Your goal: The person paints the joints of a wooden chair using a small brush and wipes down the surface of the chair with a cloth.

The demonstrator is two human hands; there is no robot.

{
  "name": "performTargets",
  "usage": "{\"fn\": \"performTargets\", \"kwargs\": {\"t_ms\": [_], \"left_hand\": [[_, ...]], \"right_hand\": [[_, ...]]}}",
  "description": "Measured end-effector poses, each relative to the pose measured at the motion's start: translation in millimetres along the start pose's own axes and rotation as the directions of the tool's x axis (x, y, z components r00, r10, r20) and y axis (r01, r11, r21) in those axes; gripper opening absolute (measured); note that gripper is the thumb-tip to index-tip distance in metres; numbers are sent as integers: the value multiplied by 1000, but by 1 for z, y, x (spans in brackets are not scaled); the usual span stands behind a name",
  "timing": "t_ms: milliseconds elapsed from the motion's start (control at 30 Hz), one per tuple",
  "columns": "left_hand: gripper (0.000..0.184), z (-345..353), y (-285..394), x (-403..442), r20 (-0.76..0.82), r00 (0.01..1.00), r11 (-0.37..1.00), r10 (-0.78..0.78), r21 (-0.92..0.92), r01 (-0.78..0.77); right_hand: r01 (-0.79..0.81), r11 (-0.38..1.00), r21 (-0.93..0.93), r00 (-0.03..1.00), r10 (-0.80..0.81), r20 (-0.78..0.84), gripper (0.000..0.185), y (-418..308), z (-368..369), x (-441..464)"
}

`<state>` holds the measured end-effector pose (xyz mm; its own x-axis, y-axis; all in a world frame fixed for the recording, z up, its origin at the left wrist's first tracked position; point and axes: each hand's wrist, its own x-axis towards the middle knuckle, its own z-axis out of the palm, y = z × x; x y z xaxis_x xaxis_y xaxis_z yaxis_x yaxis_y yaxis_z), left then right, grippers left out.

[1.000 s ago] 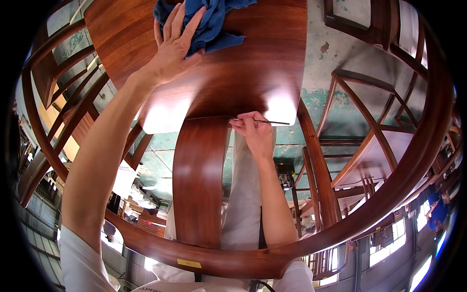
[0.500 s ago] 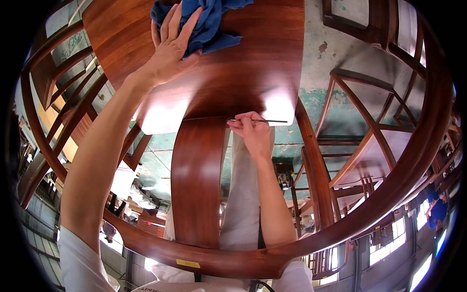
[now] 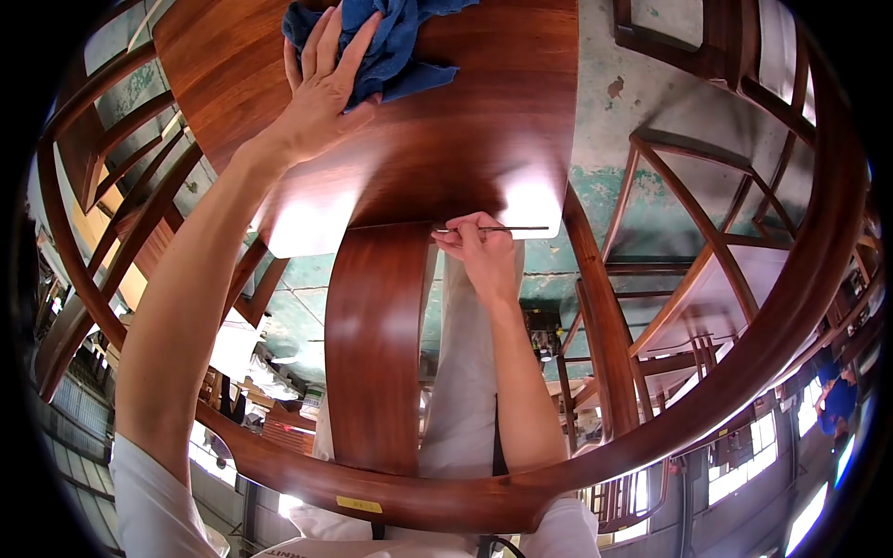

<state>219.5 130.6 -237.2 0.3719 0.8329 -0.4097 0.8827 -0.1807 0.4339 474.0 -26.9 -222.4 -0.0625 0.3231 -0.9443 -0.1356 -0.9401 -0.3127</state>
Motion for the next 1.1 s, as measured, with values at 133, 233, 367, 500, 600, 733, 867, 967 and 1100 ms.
{"fn": "performTargets", "kwargs": {"t_ms": [133, 233, 367, 500, 600, 733, 867, 967, 1100], "left_hand": [[100, 0, -1, -1, -5, 1000, 1000, 0, 7, 0], [100, 0, 0, -1, -6, 1000, 1000, 1, -2, -1], [100, -1, 1, 0, 12, 1000, 1000, -11, -1, 11], [101, 0, 1, 0, 5, 1000, 1000, -14, -12, 14], [101, -1, 1, 0, 7, 1000, 1000, -10, -9, 10], [101, -1, 1, 0, 11, 1000, 1000, -13, -2, 13], [101, -4, 3, 0, 32, 999, 1000, -26, 4, 26], [100, -1, 0, -1, 5, 1000, 1000, -3, -3, 3], [100, -1, 0, 0, 11, 1000, 1000, -3, -3, 3]], "right_hand": [[-6, 1000, -2, 1000, 6, -3, 22, -2, 1, 0], [6, 1000, 5, 1000, -6, 6, 22, 0, 0, 0], [-8, 998, 55, 1000, 9, -10, 20, -1, -1, 1], [-10, 999, 50, 1000, 10, -6, 20, -3, 0, 0], [-6, 1000, 26, 1000, 6, -7, 20, -3, 0, 0], [-4, 1000, -22, 1000, 4, -1, 21, -6, 3, -1], [8, 998, -56, 1000, -8, 8, 21, -5, 4, 0], [5, 999, -48, 1000, -5, 5, 22, -7, 5, -2], [16, 998, -57, 1000, -16, 3, 22, -7, 6, 0]]}}
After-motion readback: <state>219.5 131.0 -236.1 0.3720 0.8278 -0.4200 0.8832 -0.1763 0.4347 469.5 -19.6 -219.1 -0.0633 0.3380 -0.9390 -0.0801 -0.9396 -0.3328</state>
